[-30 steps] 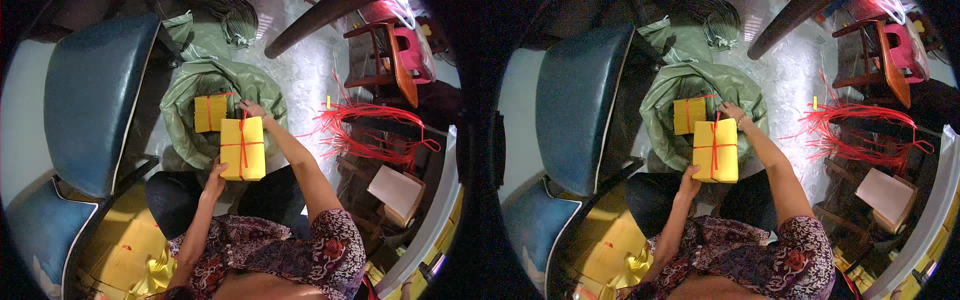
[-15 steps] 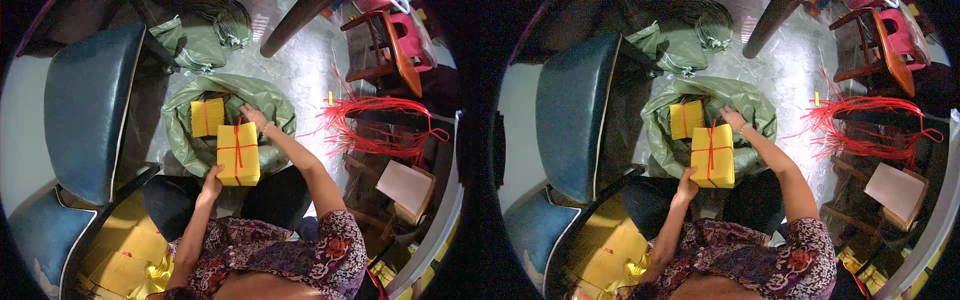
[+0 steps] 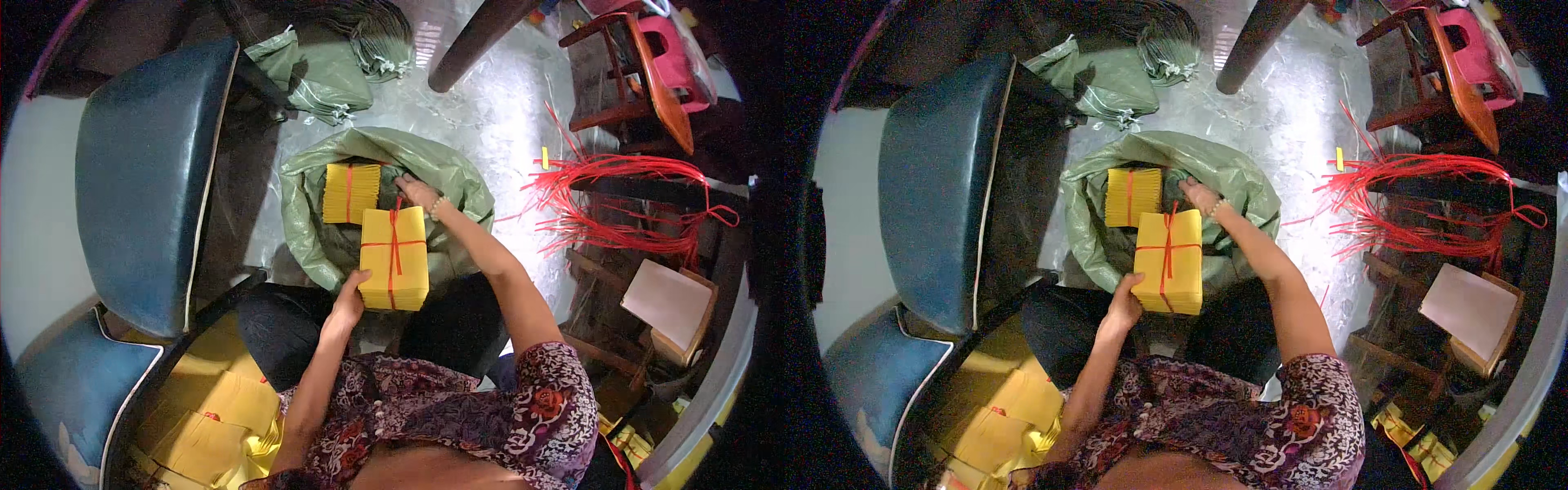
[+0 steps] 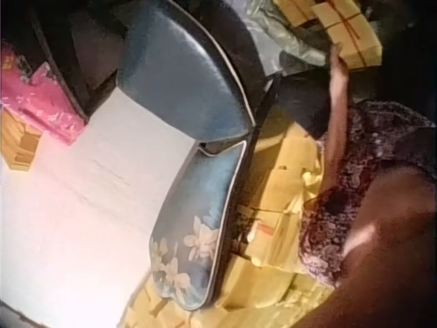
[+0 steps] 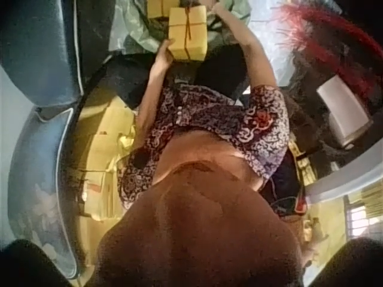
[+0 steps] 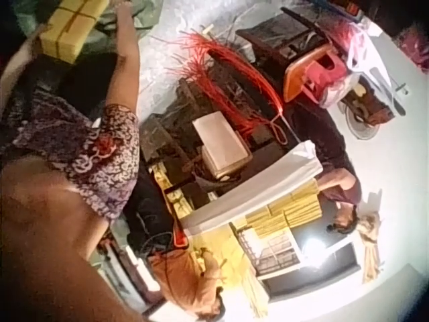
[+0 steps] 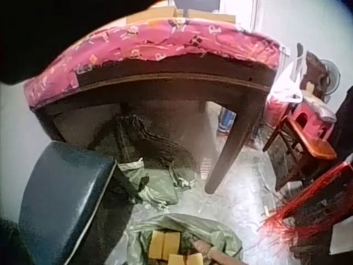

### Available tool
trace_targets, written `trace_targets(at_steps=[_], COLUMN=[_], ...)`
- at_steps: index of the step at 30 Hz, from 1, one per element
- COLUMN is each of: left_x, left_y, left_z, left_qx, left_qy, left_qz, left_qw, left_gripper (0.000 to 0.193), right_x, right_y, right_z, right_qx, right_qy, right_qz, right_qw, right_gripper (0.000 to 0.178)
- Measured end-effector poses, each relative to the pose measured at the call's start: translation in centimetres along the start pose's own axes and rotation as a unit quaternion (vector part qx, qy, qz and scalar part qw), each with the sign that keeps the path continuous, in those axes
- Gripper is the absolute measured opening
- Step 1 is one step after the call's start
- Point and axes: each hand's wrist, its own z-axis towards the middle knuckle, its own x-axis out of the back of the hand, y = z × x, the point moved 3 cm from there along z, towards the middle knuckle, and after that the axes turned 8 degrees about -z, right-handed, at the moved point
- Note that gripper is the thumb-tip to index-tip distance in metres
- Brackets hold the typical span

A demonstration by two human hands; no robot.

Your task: Sorting and checking stacks of yellow paper products at a table.

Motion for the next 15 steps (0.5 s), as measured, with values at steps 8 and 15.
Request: trace_targets(at_steps=[8, 15], left_x=[-5.9, -10.0], left_y=[0.6, 2.1], left_z=[2.3, 8.8], left_qx=[0.056, 0.128], left_qy=[-0.101, -0.105], left_qz=[-0.01, -0.048], left_qw=[0.993, 0.985], left_gripper=[0.047, 0.055], right_x=[0.6, 2.0], right_y=[5.9, 10.6], right_z=[-0.1, -2.3], right_qx=[-0.055, -0.055], right_qy=[-0.03, 0.161], right_qz=[-0.003, 0.057], right_qw=[0.998, 0.984], right_gripper=[0.056, 0.046])
